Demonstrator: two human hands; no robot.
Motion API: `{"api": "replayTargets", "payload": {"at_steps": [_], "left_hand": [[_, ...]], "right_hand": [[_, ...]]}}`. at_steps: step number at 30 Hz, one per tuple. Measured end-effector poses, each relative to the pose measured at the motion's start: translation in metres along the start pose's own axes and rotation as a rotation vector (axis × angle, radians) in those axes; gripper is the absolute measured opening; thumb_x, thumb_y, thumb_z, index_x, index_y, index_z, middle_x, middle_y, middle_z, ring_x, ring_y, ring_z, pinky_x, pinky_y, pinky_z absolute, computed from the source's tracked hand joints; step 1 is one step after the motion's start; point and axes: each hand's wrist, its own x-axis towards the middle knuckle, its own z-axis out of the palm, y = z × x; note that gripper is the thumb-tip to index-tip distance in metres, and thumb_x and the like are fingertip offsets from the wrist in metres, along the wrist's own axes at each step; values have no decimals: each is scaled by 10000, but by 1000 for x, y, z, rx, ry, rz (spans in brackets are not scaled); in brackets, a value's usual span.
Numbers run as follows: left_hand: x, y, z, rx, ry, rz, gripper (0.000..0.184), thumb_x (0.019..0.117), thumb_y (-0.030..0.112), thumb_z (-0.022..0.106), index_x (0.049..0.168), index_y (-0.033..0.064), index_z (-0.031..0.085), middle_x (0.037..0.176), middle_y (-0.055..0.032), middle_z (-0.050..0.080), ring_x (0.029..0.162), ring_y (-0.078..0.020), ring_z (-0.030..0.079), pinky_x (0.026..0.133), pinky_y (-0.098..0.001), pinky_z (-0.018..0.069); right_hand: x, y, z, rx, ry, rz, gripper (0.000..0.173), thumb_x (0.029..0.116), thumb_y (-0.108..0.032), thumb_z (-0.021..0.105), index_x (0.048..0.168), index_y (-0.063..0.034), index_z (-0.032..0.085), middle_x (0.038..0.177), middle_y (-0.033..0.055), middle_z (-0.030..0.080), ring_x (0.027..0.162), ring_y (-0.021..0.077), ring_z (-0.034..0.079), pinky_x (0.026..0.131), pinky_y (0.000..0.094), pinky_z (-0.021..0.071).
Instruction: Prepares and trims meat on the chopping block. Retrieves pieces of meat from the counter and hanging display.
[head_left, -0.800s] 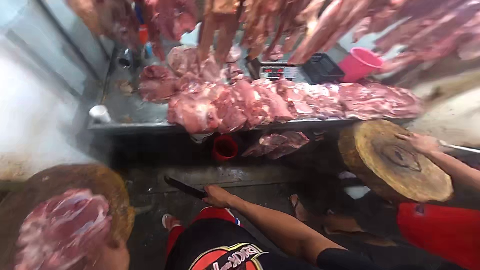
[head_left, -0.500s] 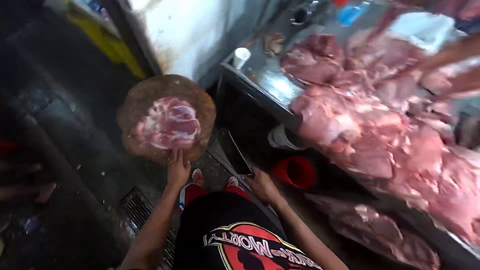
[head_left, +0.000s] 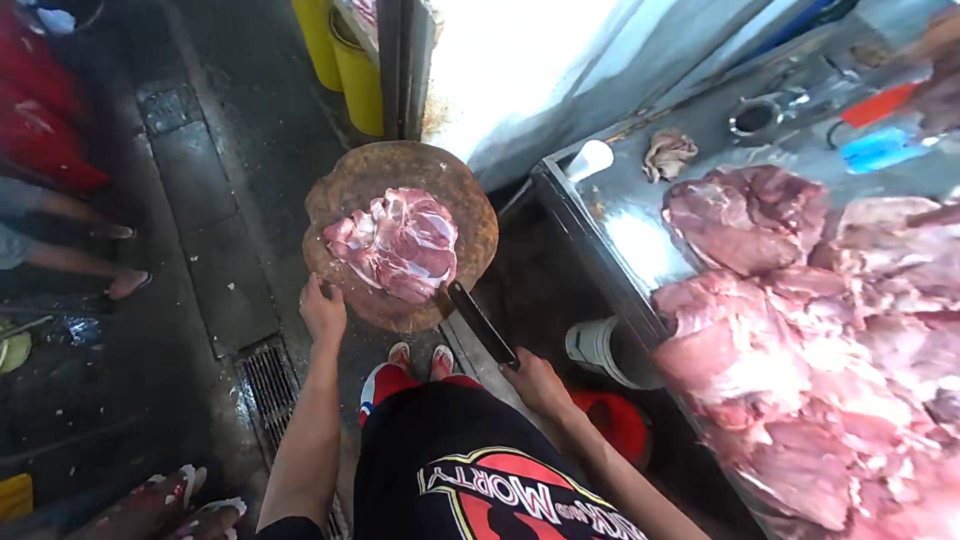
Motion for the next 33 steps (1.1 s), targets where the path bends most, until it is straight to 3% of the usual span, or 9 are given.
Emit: {"api": "replayTargets", "payload": {"at_steps": [3, 7, 14, 16, 18, 22, 24, 27, 33], "left_hand": [[22, 23, -15, -58, 25, -76, 544, 1051, 266, 540, 1533, 38, 433, 1284, -205, 666, 1155, -357, 663, 1004, -567, 527], [73, 58, -23, -13, -14, 35, 551, 1050, 251, 538, 1546, 42, 420, 1283, -199, 683, 1180, -360, 668, 1031, -576, 517], [160, 83, 2, 273, -379, 252, 521, 1023, 257, 570, 1508, 78, 509, 1380, -231, 619, 1295, -415, 585, 1081, -634, 455], [172, 82, 14, 367, -478, 289, 473, 992, 279, 620, 1401, 44, 597, 1297, -224, 661, 1223, -417, 627, 1019, -657, 492], [175, 83, 23, 480, -535, 301, 392, 925, 336, 712, 1145, 11, 694, 1239, -244, 654, 1162, -443, 631, 945, -687, 511], [176, 71, 24, 499, -574, 369, 517, 844, 405, 796, 1171, 20, 690, 1386, -248, 554, 1230, -454, 572, 978, -666, 504], [177, 74, 19, 418, -663, 381, 471, 877, 335, 772, 1204, 15, 663, 1267, -210, 644, 1183, -391, 624, 1002, -604, 512], [187, 78, 3, 249, -755, 246, 328, 900, 265, 718, 1143, 55, 648, 1022, -173, 704, 985, -345, 691, 861, -587, 558], [220, 57, -10, 377, -758, 265, 434, 957, 420, 690, 1130, 23, 670, 1034, -200, 708, 1008, -369, 693, 898, -601, 549]], "right_hand": [[8, 5, -4, -10, -35, -6, 385, 1001, -418, 624, 1172, -73, 619, 940, 168, 697, 900, 354, 704, 798, 585, 566], [21, 15, -10, -8, -62, -59, 383, 997, -406, 638, 1180, -70, 623, 948, 162, 700, 909, 344, 702, 821, 580, 563], [15, 7, -11, 35, -92, -3, 389, 985, -411, 666, 1149, -59, 641, 967, 163, 699, 936, 339, 697, 851, 574, 555], [12, 4, -6, 64, -86, 42, 393, 977, -418, 683, 1136, -60, 645, 958, 166, 699, 933, 344, 696, 850, 585, 553], [7, -2, -1, 117, -73, 97, 400, 966, -410, 705, 1147, -57, 655, 975, 180, 704, 938, 359, 698, 856, 607, 552], [-10, -34, 23, 240, -55, 271, 426, 973, -403, 704, 1177, -33, 650, 981, 222, 696, 867, 397, 696, 811, 646, 557], [-20, -61, 36, 311, -22, 374, 420, 979, -381, 703, 1181, -18, 642, 966, 232, 693, 842, 400, 696, 794, 646, 556], [-31, -103, 58, 421, 31, 498, 421, 993, -364, 687, 1219, -15, 617, 948, 233, 684, 794, 392, 692, 747, 635, 566], [-31, -155, 89, 530, 160, 586, 408, 1016, -357, 644, 1255, -28, 604, 946, 213, 689, 771, 370, 699, 741, 612, 579]]}}
